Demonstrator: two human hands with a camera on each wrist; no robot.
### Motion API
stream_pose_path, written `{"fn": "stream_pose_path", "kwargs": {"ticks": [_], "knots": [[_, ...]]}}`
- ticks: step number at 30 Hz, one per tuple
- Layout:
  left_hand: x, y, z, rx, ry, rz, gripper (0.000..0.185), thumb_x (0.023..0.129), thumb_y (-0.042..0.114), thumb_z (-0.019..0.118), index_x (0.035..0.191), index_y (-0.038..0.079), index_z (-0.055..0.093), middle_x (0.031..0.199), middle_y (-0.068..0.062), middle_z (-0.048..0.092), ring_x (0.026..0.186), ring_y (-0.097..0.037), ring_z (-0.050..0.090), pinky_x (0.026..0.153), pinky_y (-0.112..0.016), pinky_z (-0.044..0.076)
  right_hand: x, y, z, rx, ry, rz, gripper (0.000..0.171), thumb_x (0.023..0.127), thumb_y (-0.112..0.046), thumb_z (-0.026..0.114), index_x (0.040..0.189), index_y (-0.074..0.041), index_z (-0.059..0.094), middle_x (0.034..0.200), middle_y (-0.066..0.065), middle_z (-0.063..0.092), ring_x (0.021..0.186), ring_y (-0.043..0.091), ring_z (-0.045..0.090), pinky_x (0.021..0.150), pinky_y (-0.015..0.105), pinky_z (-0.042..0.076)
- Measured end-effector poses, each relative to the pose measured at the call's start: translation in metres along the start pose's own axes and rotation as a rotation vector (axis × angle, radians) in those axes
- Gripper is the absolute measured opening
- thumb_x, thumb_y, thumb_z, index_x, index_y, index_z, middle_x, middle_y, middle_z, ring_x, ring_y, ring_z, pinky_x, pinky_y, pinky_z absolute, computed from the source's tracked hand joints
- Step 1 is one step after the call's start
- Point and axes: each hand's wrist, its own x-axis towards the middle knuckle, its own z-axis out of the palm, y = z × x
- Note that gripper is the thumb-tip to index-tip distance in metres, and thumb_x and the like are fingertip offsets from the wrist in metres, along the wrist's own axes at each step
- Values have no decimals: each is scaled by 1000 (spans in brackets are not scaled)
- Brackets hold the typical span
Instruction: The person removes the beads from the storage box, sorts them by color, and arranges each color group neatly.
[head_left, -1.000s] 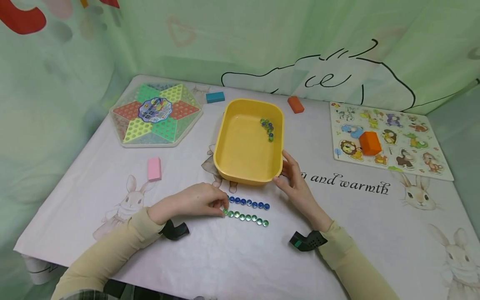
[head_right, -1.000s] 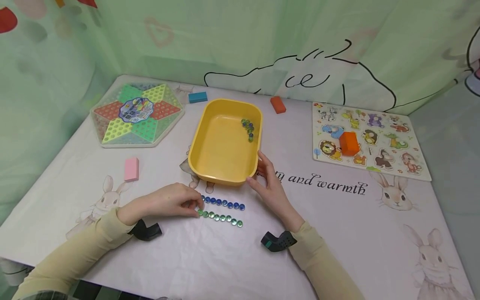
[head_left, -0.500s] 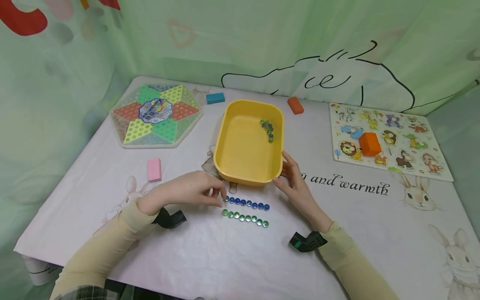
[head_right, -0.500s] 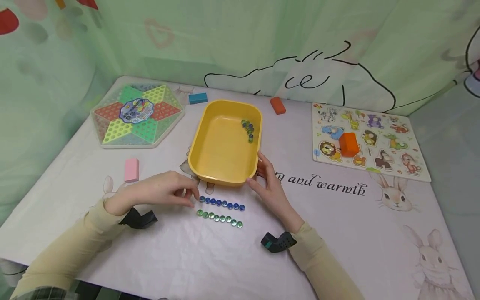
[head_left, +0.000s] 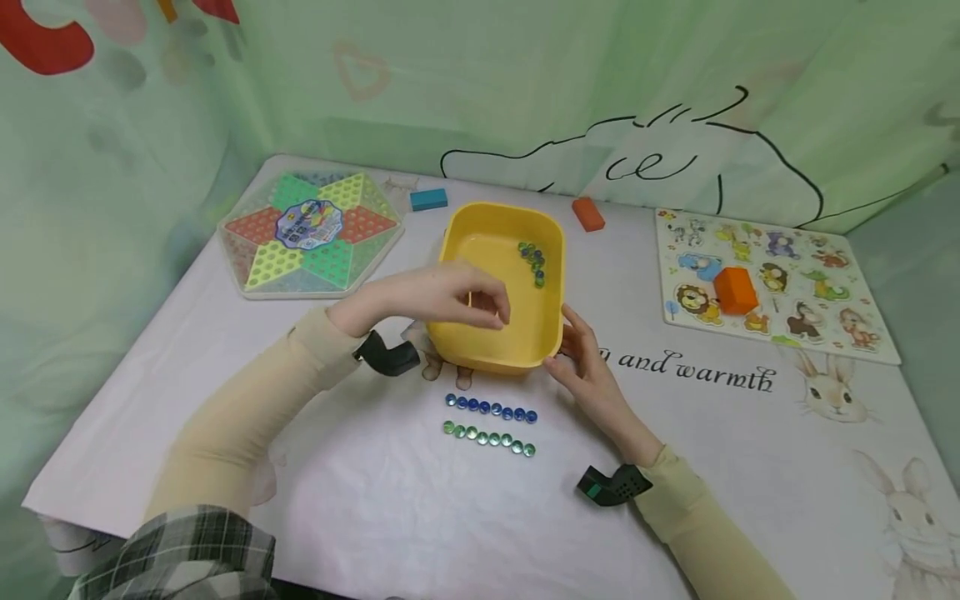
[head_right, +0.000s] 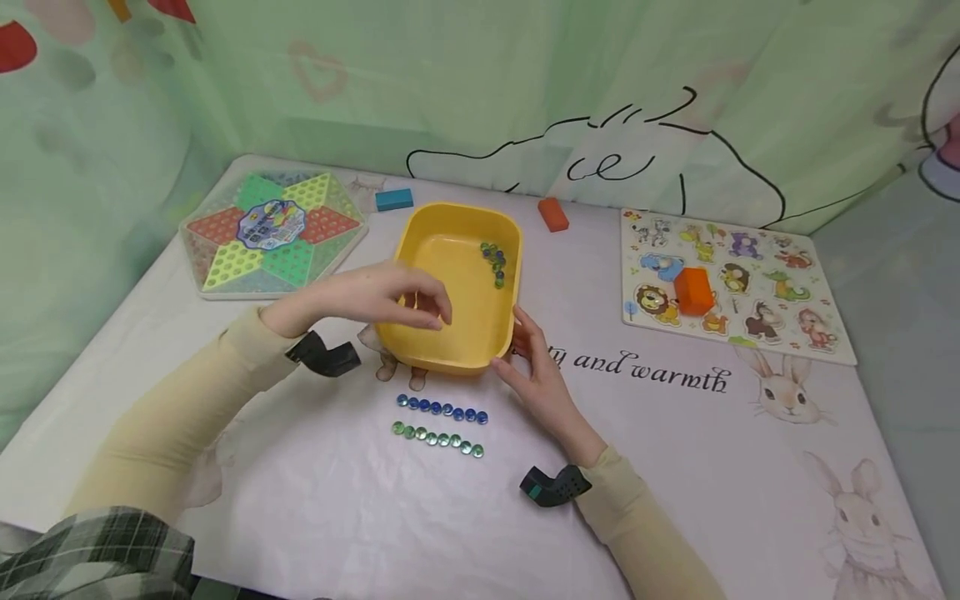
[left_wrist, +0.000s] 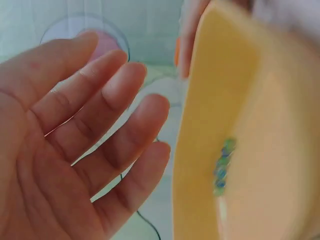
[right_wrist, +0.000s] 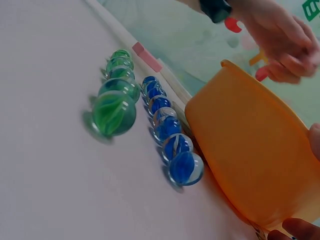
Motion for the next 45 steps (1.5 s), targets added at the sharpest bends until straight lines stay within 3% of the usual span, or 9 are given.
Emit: {"fn": "stream_pose_path", "kwargs": {"ticks": [8, 15, 18, 23, 28, 36, 41, 45], "knots": [[47, -22, -22, -92, 218, -86, 19, 93, 20, 55, 103, 7, 64, 90, -3, 64, 78, -19, 58, 70, -26, 47, 1, 1, 1, 4, -8, -10, 72, 93, -17, 54, 147, -33, 9, 144, 17, 33, 128, 34, 38, 106, 60, 20], [78, -37, -19, -98, 300, -186, 21, 93, 20, 54, 103, 4, 63, 93, -9, 65, 77, -21, 57, 67, -24, 44, -1, 1, -1, 15, -3, -31, 72, 93, -15, 54, 147, -31, 10, 143, 18, 34, 127, 34, 39, 108, 55, 21], [89, -43, -12, -33, 269, -227, 19, 93, 20, 54, 103, 6, 63, 96, -9, 64, 79, -21, 56, 69, -24, 45, -1, 0, -1, 20, -4, -22, 72, 92, -16, 54, 147, -32, 11, 143, 18, 34, 126, 33, 39, 108, 55, 20], [99, -51, -2, 148, 121, -297, 19, 93, 22, 54, 106, 11, 64, 104, -2, 63, 92, -15, 52, 83, -28, 43, -1, -1, 0, 24, -10, -24, 72, 92, -16, 55, 147, -32, 11, 143, 17, 34, 126, 34, 39, 107, 55, 22], [108, -57, 5, 239, 5, -315, 23, 93, 17, 53, 112, 12, 64, 118, -3, 59, 99, -18, 50, 87, -29, 42, -1, 0, -1, 8, -9, -32, 72, 92, -16, 55, 147, -32, 10, 143, 17, 34, 126, 33, 40, 107, 57, 21], [118, -54, 11, 305, -36, -349, 23, 92, 13, 54, 114, 14, 63, 113, -4, 61, 97, -18, 50, 89, -30, 42, -2, 0, -3, 0, 0, -40, 72, 92, -16, 55, 147, -32, 11, 142, 18, 35, 126, 34, 40, 107, 57, 19], [122, -53, 17, 409, -78, -348, 26, 92, 16, 55, 117, 15, 61, 118, -3, 59, 102, -17, 49, 96, -30, 38, -2, 0, -2, -6, 2, -41, 72, 92, -16, 55, 147, -31, 11, 143, 17, 35, 126, 35, 40, 107, 57, 20], [123, -56, 20, 484, -68, -337, 22, 90, 20, 60, 111, 15, 62, 114, -2, 60, 102, -17, 51, 95, -30, 39, -1, 0, -2, -9, 0, -46, 72, 92, -16, 55, 147, -31, 11, 143, 17, 34, 127, 35, 40, 107, 57, 21]]}}
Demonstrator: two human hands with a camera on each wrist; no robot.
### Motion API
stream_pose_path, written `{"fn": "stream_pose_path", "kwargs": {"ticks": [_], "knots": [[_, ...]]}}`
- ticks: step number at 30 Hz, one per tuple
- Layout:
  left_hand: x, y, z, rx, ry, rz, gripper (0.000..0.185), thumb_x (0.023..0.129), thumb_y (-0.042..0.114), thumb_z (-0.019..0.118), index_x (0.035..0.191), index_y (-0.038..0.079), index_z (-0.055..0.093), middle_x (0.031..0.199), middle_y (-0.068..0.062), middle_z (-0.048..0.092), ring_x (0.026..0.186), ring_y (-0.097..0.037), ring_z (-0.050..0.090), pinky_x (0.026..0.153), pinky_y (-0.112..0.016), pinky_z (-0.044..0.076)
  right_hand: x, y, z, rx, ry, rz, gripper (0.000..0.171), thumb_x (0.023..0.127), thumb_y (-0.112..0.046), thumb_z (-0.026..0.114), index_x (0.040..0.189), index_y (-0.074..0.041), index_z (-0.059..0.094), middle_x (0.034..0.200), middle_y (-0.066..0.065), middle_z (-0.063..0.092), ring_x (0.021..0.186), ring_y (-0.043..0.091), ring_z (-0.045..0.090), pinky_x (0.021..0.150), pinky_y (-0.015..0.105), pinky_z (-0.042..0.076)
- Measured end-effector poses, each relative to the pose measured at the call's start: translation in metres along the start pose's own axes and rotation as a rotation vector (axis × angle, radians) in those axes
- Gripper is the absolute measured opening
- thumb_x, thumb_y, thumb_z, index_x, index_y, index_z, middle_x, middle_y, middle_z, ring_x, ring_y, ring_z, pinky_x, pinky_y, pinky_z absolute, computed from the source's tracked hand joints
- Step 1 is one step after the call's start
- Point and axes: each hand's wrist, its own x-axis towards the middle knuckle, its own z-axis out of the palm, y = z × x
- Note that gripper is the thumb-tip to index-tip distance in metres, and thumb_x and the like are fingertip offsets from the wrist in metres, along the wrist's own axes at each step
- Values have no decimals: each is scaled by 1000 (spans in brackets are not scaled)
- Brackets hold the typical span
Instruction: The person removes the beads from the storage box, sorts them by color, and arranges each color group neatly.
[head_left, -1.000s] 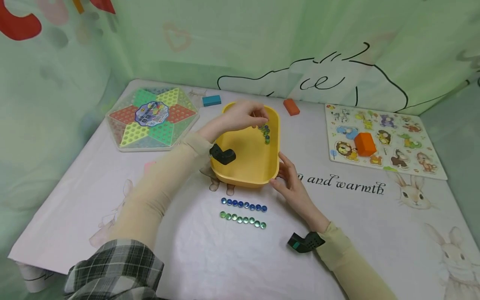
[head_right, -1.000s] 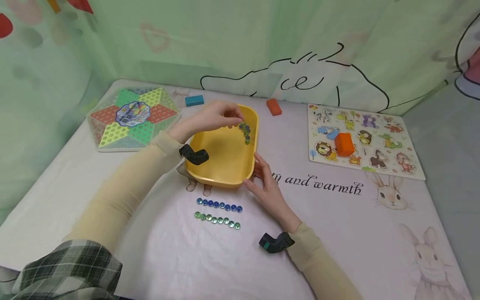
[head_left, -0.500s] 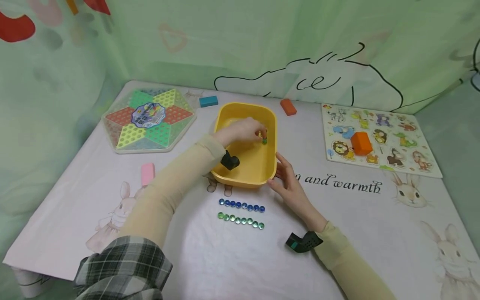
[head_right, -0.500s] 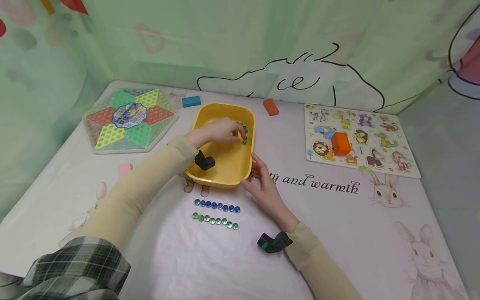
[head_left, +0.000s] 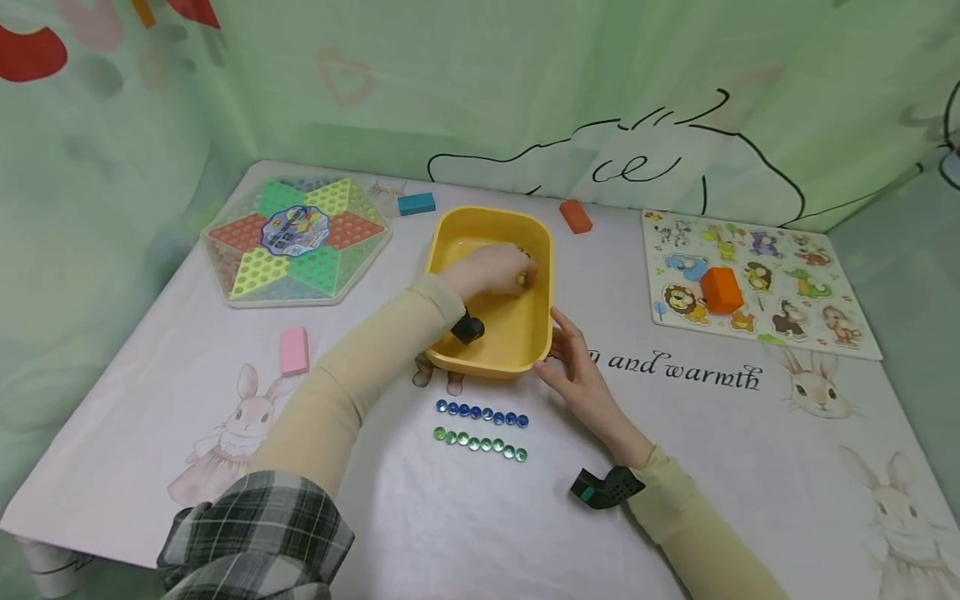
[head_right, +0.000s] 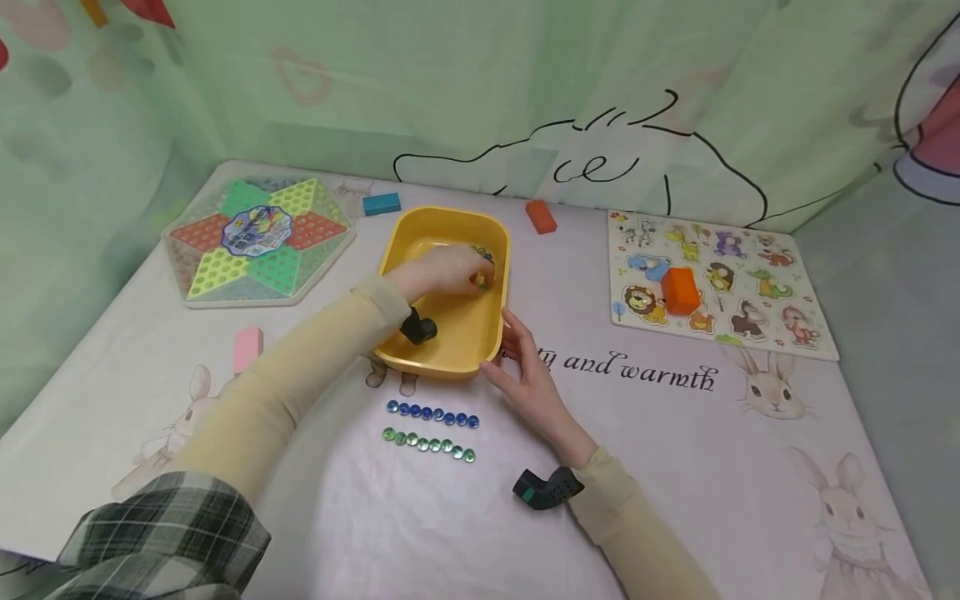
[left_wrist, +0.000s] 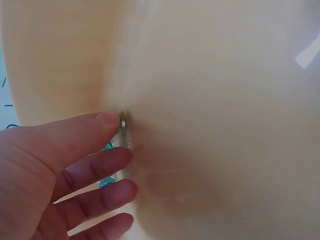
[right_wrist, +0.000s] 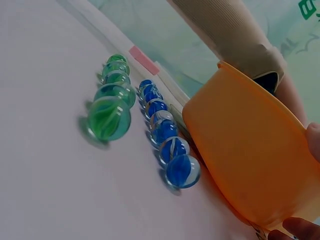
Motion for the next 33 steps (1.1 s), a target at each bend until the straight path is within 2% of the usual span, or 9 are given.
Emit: {"fn": "stream_pose_path", "kwargs": {"ticks": [6, 9, 13, 18, 26, 33], "knots": [[-2, -2, 3, 6, 15, -8, 21, 88, 22, 63, 108, 15, 62, 112, -1, 60, 103, -16, 52, 91, -30, 42, 0, 0, 1, 1, -7, 3, 72, 92, -16, 54, 147, -32, 11, 144, 17, 34, 127, 35, 39, 107, 58, 18], [-7, -3, -1, -38, 21, -23, 20, 88, 19, 62, 107, 14, 63, 111, -2, 61, 99, -16, 52, 89, -30, 43, 0, 1, 1, 3, -8, 2, 72, 92, -15, 54, 147, -32, 12, 144, 17, 34, 127, 35, 39, 107, 58, 18], [-17, -5, -10, -94, 59, -78, 17, 89, 19, 60, 105, 14, 64, 109, -1, 62, 91, -16, 52, 84, -28, 44, 0, 1, 2, 1, -4, -5, 72, 92, -14, 54, 147, -32, 12, 143, 17, 35, 127, 35, 40, 107, 58, 19], [-34, -7, -20, -129, 95, -136, 19, 90, 27, 60, 105, 16, 63, 106, -1, 61, 90, -16, 52, 78, -31, 46, 0, 1, 2, 7, -1, 2, 72, 92, -15, 54, 147, -31, 11, 144, 17, 34, 127, 34, 39, 107, 57, 20], [-65, -6, -25, -199, 166, -125, 18, 90, 29, 60, 102, 15, 64, 92, -1, 61, 81, -15, 52, 68, -27, 42, 0, 1, 1, 16, 2, 24, 71, 93, -16, 54, 147, -33, 11, 145, 17, 32, 127, 34, 38, 107, 56, 23], [-102, -1, -15, -276, 298, -106, 22, 88, 31, 62, 102, 13, 63, 87, -1, 61, 78, -15, 51, 68, -25, 42, 0, 0, 1, 19, 1, 26, 72, 93, -16, 54, 147, -33, 10, 145, 17, 31, 128, 34, 37, 106, 56, 22]]}}
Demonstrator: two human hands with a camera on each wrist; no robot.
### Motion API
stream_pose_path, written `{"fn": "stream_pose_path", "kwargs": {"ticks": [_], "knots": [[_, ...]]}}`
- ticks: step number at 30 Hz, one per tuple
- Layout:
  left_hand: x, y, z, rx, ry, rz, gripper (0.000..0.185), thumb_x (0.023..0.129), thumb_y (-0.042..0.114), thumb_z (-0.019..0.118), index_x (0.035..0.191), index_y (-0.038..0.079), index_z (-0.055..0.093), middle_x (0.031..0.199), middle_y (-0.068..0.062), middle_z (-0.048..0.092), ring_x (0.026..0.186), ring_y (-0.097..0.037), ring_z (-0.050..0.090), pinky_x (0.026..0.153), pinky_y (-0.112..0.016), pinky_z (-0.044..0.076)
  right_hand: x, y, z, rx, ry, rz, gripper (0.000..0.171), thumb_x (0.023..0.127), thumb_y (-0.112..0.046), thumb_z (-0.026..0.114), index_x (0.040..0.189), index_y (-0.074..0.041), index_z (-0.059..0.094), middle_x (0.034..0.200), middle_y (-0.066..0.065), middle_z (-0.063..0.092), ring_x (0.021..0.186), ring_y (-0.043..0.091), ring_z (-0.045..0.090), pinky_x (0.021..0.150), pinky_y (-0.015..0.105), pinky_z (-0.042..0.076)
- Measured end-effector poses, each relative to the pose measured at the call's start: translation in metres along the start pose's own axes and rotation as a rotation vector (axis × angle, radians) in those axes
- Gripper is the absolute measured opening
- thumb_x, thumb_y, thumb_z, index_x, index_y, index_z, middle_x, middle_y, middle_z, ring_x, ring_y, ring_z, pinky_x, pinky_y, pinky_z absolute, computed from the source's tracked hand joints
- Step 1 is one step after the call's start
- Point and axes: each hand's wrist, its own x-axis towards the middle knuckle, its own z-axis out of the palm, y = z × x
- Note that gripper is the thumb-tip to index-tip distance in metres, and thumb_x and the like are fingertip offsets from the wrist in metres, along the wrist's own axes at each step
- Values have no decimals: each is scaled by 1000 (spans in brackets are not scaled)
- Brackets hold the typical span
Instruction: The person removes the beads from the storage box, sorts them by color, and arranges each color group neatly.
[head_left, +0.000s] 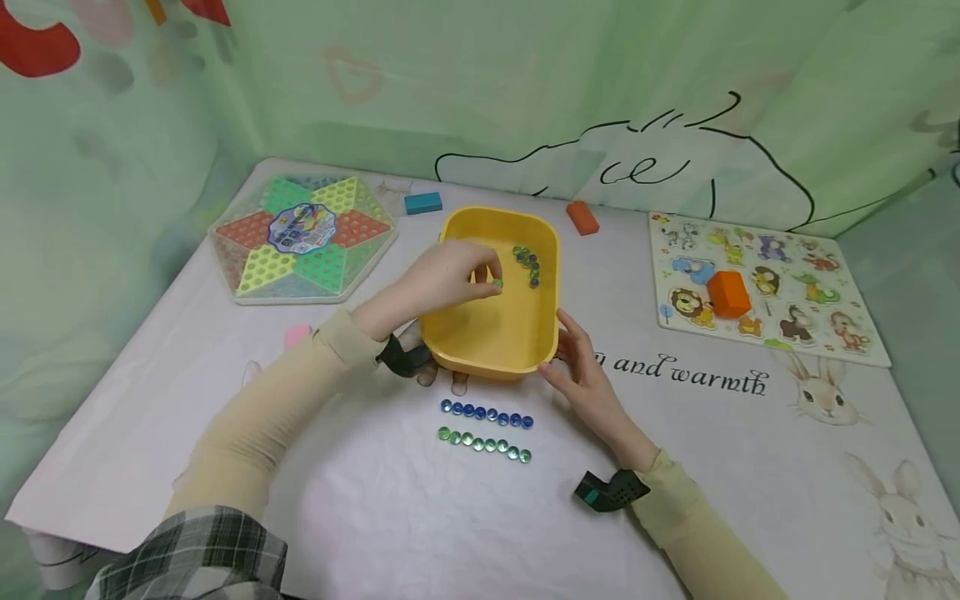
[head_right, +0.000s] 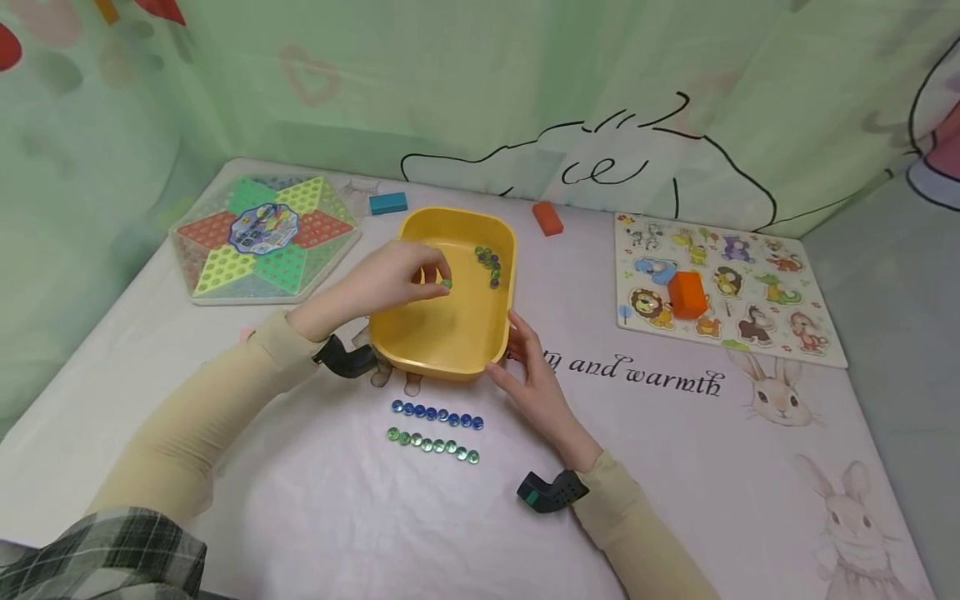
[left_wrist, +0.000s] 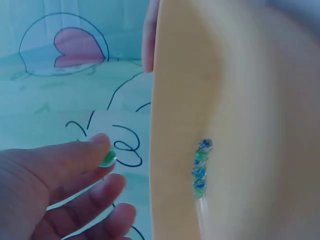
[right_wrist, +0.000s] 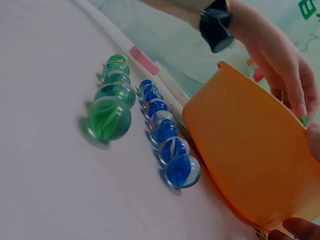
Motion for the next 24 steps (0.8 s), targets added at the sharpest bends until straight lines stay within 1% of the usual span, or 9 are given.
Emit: {"fn": "stream_pose_path", "kwargs": {"ticks": [7, 14, 17, 20, 24], "knots": [[-31, -4, 10, -103, 92, 31, 20, 85, 26, 67, 98, 11, 63, 83, -1, 61, 72, -15, 51, 64, -25, 42, 0, -1, 1, -1, 0, 6, 73, 93, -16, 54, 147, -33, 9, 146, 16, 30, 129, 33, 36, 107, 57, 21], [-62, -7, 24, -129, 218, 82, 19, 82, 23, 70, 95, 11, 63, 77, 1, 59, 67, -12, 50, 61, -23, 41, 0, -1, 1, -2, 3, -5, 72, 92, -16, 54, 147, -34, 10, 146, 16, 30, 129, 33, 37, 107, 57, 20], [-75, -8, 30, -162, 263, 87, 18, 81, 22, 71, 93, 11, 63, 74, 2, 58, 63, -10, 47, 58, -23, 39, 0, -1, 1, -8, 4, -4, 73, 92, -16, 54, 147, -34, 10, 146, 16, 30, 129, 33, 36, 107, 57, 20], [-89, -9, 36, -198, 266, 83, 17, 80, 20, 71, 92, 11, 63, 72, 3, 57, 62, -8, 46, 57, -22, 39, 0, -2, 1, -8, 6, -5, 73, 92, -16, 54, 147, -34, 10, 146, 16, 31, 128, 33, 37, 107, 57, 20], [-106, -12, 47, -208, 220, 98, 17, 79, 17, 73, 91, 12, 63, 71, 5, 56, 63, -7, 48, 57, -20, 41, 1, -2, 1, -9, 6, -11, 73, 92, -15, 54, 147, -33, 10, 145, 17, 32, 127, 33, 38, 107, 57, 20]]}}
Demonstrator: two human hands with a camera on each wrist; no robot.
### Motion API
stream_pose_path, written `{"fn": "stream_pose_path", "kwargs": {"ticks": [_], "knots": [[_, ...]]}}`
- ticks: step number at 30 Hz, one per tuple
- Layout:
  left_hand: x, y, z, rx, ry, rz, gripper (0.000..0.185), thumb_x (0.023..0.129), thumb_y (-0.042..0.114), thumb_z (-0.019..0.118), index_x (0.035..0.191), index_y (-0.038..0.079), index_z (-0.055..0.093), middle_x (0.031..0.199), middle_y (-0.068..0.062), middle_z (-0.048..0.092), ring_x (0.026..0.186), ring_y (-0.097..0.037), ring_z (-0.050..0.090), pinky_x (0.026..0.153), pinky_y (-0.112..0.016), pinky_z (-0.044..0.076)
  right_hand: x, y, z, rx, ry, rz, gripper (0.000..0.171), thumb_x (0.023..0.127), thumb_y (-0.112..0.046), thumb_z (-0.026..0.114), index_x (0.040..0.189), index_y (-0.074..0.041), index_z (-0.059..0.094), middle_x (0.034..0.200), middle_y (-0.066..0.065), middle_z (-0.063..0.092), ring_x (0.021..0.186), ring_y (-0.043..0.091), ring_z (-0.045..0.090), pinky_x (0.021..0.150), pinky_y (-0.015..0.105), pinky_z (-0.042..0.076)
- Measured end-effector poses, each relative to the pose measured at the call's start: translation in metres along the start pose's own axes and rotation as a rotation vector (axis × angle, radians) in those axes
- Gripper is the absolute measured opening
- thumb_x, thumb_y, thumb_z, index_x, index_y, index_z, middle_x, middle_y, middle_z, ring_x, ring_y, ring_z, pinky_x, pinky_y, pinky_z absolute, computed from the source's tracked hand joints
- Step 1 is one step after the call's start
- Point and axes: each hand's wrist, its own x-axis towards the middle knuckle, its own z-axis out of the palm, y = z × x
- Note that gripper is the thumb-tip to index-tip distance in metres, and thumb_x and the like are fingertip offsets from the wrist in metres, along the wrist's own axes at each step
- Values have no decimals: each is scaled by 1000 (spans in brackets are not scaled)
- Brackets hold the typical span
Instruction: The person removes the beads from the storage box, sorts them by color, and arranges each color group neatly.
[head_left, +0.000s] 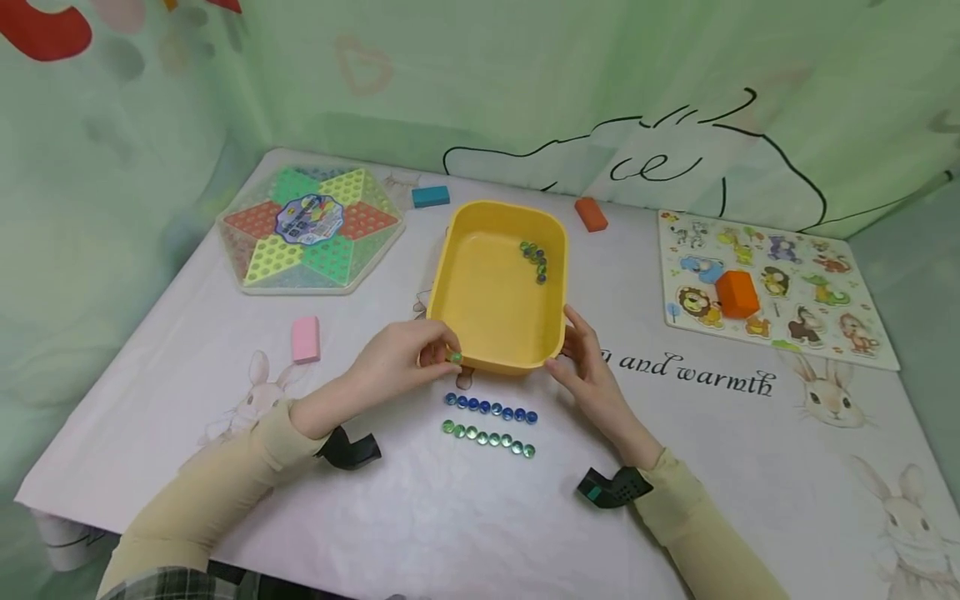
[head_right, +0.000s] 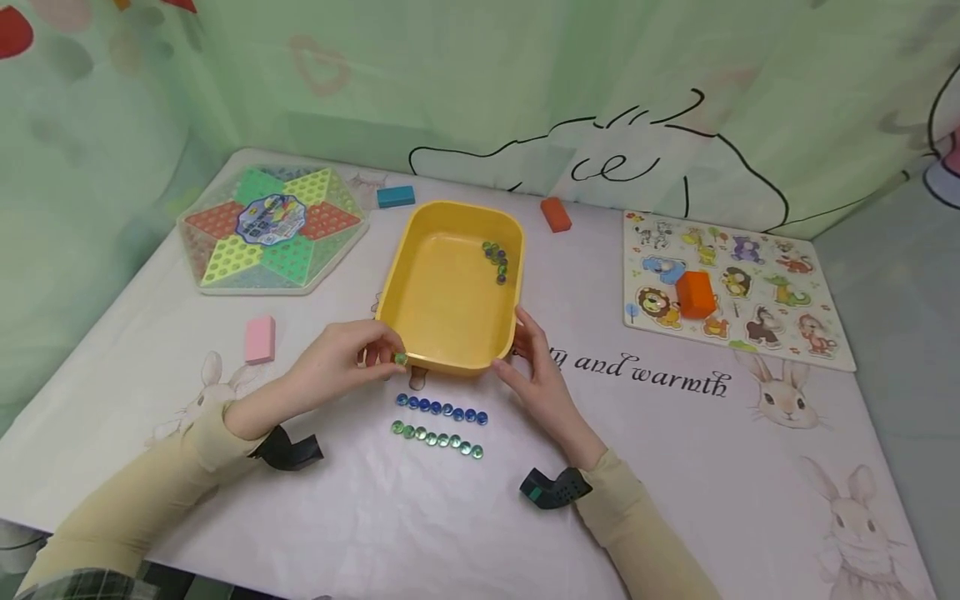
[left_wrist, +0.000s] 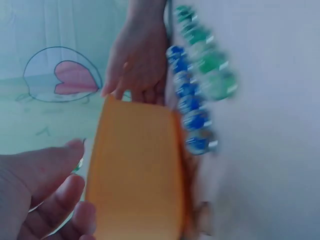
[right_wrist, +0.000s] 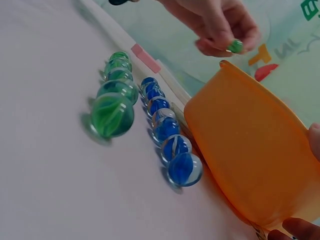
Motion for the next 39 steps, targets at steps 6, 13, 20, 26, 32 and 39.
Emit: {"fn": "stream_pose_path", "kwargs": {"ticks": [6, 13, 20, 26, 32, 39], "knots": [[-19, -8, 9, 30, -126, 78, 15, 79, 19, 73, 89, 15, 62, 73, 8, 56, 65, -6, 50, 60, -17, 41, 1, 0, -2, 1, 1, -11, 72, 93, -14, 53, 147, -33, 10, 146, 17, 31, 128, 33, 38, 107, 57, 20], [-28, -15, 13, 46, -300, 39, 13, 79, 22, 72, 86, 18, 62, 71, 10, 52, 63, -4, 46, 61, -18, 38, 2, -1, -3, 8, -3, -14, 72, 93, -14, 53, 147, -33, 10, 146, 17, 31, 128, 33, 37, 107, 57, 20], [-31, -17, 18, 65, -371, 28, 12, 79, 23, 72, 86, 18, 63, 72, 9, 53, 63, -4, 46, 62, -18, 38, 2, 1, -3, 6, 0, -10, 72, 93, -14, 53, 147, -33, 10, 147, 16, 30, 128, 33, 37, 107, 57, 20], [-31, -17, 19, 69, -373, 37, 13, 79, 24, 72, 86, 18, 64, 72, 10, 53, 63, -4, 46, 62, -18, 38, 1, 2, -2, 21, -6, -15, 72, 93, -14, 53, 147, -32, 10, 147, 17, 30, 128, 34, 37, 107, 57, 21], [-32, -17, 16, 52, -380, 18, 16, 78, 25, 73, 90, 17, 65, 73, 10, 53, 64, -4, 47, 63, -18, 38, 1, 1, -1, 30, -12, -16, 72, 93, -13, 52, 147, -32, 9, 147, 17, 29, 129, 34, 36, 107, 58, 20], [-25, -17, -5, -18, -365, 38, 18, 79, 23, 73, 93, 15, 65, 72, 11, 53, 65, -3, 47, 63, -19, 41, 0, 2, 0, 31, -13, -6, 72, 93, -14, 52, 147, -32, 9, 146, 17, 30, 128, 34, 37, 107, 57, 20]]}}
